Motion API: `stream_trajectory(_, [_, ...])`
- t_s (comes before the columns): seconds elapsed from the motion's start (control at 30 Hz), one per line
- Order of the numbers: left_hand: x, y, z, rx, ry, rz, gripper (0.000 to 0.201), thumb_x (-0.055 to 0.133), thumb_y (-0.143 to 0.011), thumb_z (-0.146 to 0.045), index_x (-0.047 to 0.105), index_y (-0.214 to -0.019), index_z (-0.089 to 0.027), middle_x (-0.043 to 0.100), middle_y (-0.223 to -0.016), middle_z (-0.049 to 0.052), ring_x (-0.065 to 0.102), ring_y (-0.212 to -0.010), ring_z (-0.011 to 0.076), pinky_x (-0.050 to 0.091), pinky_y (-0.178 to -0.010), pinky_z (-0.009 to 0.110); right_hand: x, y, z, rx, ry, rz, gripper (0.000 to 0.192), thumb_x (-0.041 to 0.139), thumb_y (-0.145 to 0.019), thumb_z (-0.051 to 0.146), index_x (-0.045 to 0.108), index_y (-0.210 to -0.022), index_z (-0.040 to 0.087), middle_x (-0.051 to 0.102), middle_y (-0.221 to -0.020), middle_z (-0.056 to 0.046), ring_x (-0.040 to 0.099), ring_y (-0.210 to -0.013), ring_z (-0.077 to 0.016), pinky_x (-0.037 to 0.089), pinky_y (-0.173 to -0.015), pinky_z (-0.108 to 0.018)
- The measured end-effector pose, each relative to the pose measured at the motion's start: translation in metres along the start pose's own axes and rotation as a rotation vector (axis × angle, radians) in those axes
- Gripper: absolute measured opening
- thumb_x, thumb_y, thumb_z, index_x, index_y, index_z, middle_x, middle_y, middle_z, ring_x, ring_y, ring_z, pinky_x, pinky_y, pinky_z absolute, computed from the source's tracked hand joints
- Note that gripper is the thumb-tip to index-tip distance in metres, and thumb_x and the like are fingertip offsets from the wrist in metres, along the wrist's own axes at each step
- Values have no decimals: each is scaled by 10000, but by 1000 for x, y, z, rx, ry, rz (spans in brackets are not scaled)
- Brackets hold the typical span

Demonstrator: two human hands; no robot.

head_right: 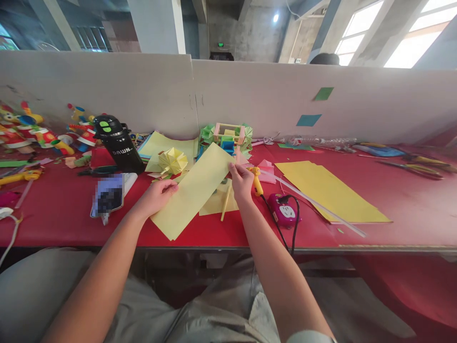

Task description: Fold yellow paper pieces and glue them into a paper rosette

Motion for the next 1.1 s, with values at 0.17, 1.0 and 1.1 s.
stream_trajectory(0.17, [-4,-1,4,-18,-90,-24,286,505,-866,-423,627,-780,-180,618,-711,29,556,-706,203,381,-632,290,1,1,1,26,-29,-7,409,781,-643,583,645,-636,197,573,-634,15,588,-615,-145,564,-651,-309])
stream_trajectory(1.0, [-37,21,-42,-3,-645,-88,222,480,-893,-249,701,-909,-250,744,-952,96,668,-877,302,358,-618,318,93,43,76,-765,1025,996,280,451,-994,215,724,-1057,206,737,-1009,-77,624,-963,-215,411,-836,-346])
stream_trajectory(1.1, [-37,21,-48,92,-561,-119,259,468,-932,-328,709,-963,-237,746,-972,90,663,-880,285,399,-669,319,105,45,86,-674,1025,1064,253,473,-951,188,724,-978,192,726,-973,-68,607,-860,-181,336,-630,-279])
Point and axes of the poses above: each hand's wrist, its own y-axis away from the middle knuckle, its own x-axis out of the palm, z = x × y, the point moved 2 cm from there along -y, towards the middle knuckle
